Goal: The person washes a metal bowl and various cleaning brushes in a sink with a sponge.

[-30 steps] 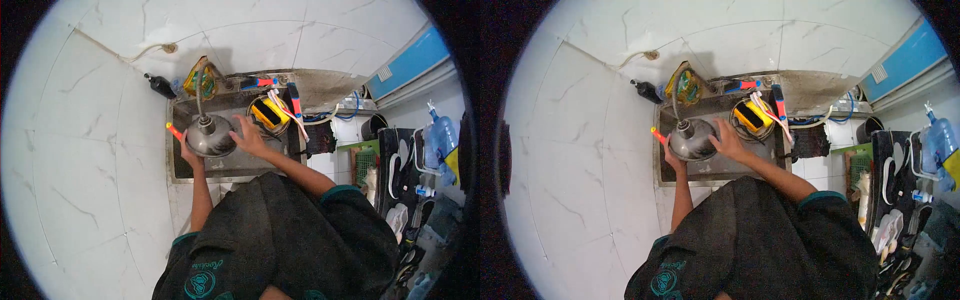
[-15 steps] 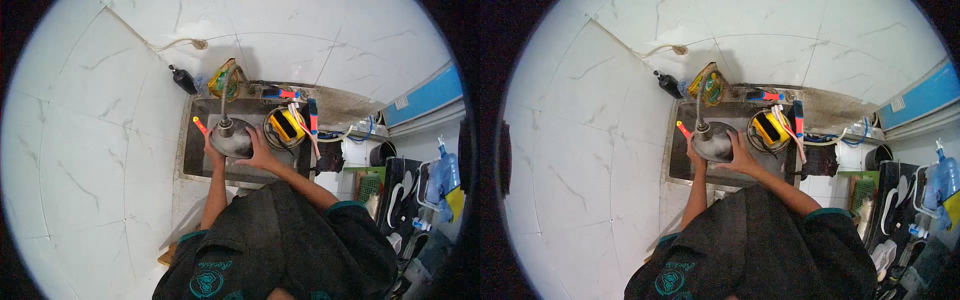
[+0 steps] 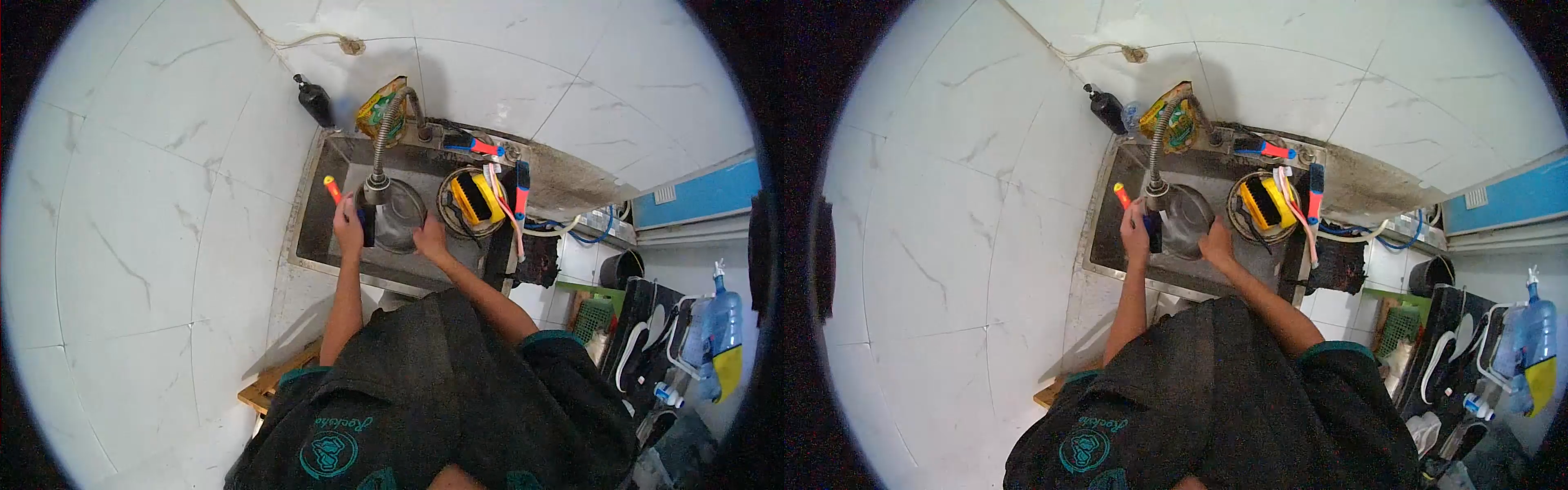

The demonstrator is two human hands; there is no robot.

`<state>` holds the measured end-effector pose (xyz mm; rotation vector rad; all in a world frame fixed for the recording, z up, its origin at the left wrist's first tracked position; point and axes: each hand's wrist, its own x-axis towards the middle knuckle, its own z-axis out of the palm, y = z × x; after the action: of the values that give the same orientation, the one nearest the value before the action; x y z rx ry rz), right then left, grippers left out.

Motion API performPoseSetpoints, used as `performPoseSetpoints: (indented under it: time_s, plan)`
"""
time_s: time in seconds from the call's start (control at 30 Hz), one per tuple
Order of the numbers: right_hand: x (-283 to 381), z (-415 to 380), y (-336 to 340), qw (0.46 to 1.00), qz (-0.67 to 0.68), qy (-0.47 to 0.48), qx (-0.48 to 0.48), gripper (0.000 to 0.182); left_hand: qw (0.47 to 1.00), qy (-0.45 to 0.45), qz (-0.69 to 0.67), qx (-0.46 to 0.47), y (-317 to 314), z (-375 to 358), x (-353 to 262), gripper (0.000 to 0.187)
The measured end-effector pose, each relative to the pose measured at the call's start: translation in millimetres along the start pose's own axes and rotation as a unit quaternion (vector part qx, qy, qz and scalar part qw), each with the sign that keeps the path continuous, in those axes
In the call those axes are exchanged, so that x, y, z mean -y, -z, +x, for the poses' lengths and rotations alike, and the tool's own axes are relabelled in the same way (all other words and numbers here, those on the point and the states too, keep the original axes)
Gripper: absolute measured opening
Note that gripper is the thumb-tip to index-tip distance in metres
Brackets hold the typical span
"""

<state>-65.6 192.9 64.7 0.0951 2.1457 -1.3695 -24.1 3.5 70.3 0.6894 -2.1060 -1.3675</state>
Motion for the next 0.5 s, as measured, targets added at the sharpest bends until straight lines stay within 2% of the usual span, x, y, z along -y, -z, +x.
performPoseSetpoints:
  time_s: [0.07,0.1,0.13,0.2,0.23,0.3,0.37,0.47,0.5]
  plan:
    - [10,-6,9,0.999,0.036,0.029,-0.011,0.060,0.993,0.070,-0.076,-0.055,-6,-5,31,0.043]
    - [12,-8,12,0.997,0.054,0.043,-0.017,0.061,0.966,0.162,-0.202,0.000,-6,-7,29,0.037]
    - [12,-9,16,0.998,0.046,0.033,-0.002,0.062,0.913,0.264,-0.309,0.034,-7,-8,27,0.030]
    - [9,-12,24,0.999,0.026,0.014,0.027,0.065,0.870,0.289,-0.391,0.085,-18,-25,11,0.032]
    - [6,-10,26,0.999,0.020,0.011,0.023,0.066,0.869,0.296,-0.376,0.125,-19,-32,4,0.044]
    - [-6,-6,25,1.000,0.010,0.007,0.016,0.067,0.892,0.270,-0.349,0.099,-37,-34,9,0.051]
    - [-42,18,11,0.998,-0.029,0.044,-0.024,0.064,0.906,0.226,-0.352,0.074,-55,-34,16,0.059]
    - [-20,0,16,0.999,-0.004,0.027,-0.022,0.063,0.955,0.151,-0.253,0.033,-78,-36,28,0.059]
    - [-6,-10,19,1.000,0.018,0.010,-0.011,0.063,0.952,0.162,-0.259,0.011,-79,-37,12,0.046]
